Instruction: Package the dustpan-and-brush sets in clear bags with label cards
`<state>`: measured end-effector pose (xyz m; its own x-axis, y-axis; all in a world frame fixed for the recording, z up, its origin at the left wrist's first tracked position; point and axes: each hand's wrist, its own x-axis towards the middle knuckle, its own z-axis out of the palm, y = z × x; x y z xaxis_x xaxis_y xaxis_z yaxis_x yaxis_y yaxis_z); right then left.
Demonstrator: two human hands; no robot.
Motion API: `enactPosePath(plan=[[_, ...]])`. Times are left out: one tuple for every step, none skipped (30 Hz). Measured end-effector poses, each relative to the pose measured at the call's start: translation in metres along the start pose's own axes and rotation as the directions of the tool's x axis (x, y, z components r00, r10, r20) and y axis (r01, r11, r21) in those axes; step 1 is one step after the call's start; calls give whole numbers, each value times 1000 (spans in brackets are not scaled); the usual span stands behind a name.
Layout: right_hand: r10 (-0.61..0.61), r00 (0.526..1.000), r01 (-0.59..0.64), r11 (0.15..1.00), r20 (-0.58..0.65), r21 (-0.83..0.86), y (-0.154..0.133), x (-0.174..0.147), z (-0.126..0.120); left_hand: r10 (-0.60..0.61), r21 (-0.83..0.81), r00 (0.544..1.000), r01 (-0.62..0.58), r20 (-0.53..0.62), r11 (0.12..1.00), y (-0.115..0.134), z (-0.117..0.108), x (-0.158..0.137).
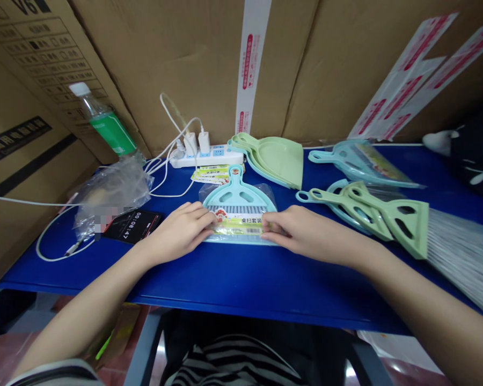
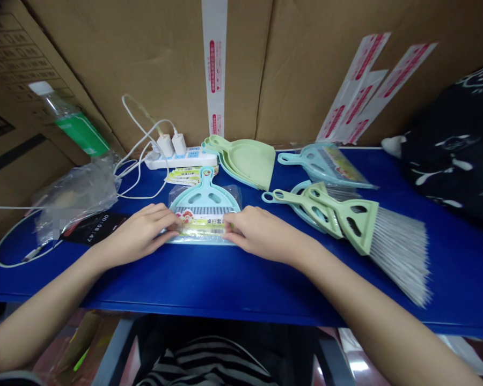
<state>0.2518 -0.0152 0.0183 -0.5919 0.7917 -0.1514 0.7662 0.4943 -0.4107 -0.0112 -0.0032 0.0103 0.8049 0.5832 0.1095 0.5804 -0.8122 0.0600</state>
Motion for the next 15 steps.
enactPosePath(plan=[[8, 1000, -8, 1000, 5, 6, 0, 0, 0, 1, 4, 1000, -1, -3, 1000, 0, 0, 0], [14, 1000, -14, 1000, 11, 12, 0, 0, 0, 1, 6, 1000, -1, -5, 1000, 0, 0, 0], [18, 1000, -19, 1000, 19, 15, 0, 0, 0, 3, 5, 1000, -3, -7, 1000, 0, 1, 0], [20, 999, -20, 1000, 28, 14, 0, 0, -1, 5, 3, 1000, -5, -7, 1000, 0, 0, 0], [20, 999, -20, 1000, 36, 7, 0, 0, -1, 6, -2, 1000, -6, -6, 1000, 0, 0, 0], [19, 999, -19, 1000, 42, -4, 0, 0, -1, 7, -10, 1000, -7, -6, 1000, 0, 0, -1], [17, 999, -17, 1000, 47, -15, 0, 0, -1, 7, -23, 1000, -7, -2, 1000, 0, 0, -1], [14, 999, -13, 1000, 48, -24, 0, 0, -1, 7, -40, 1000, -7, 5, 999, 0, -1, -1], [10, 999, -8, 1000, 47, -30, 0, -1, -1, 9, -63, 1000, -8, 14, 998, 1, -1, 0], [3, 999, -2, 1000, 45, -30, 0, -1, -1, 12, -90, 1000, -10, 26, 996, 1, -2, 0], [-5, 999, 6, 1000, 41, -28, 0, -1, -1, 15, -120, 999, -10, 38, 993, 1, -2, 0], [-15, 999, 16, 1000, 36, -23, 1, -1, -1, 18, -150, 999, -10, 47, 989, 1, -3, 0], [-25, 999, 26, 999, 31, -20, 1, -1, -1, 21, -178, 998, -11, 53, 984, 1, -3, 0], [-33, 999, 34, 999, 26, -18, 2, -1, 0, 22, -203, 998, -10, 55, 979, 2, -4, -1], [-40, 999, 40, 999, 23, -15, 3, -1, 0, 20, -224, 998, -8, 54, 974, 2, -4, -1]])
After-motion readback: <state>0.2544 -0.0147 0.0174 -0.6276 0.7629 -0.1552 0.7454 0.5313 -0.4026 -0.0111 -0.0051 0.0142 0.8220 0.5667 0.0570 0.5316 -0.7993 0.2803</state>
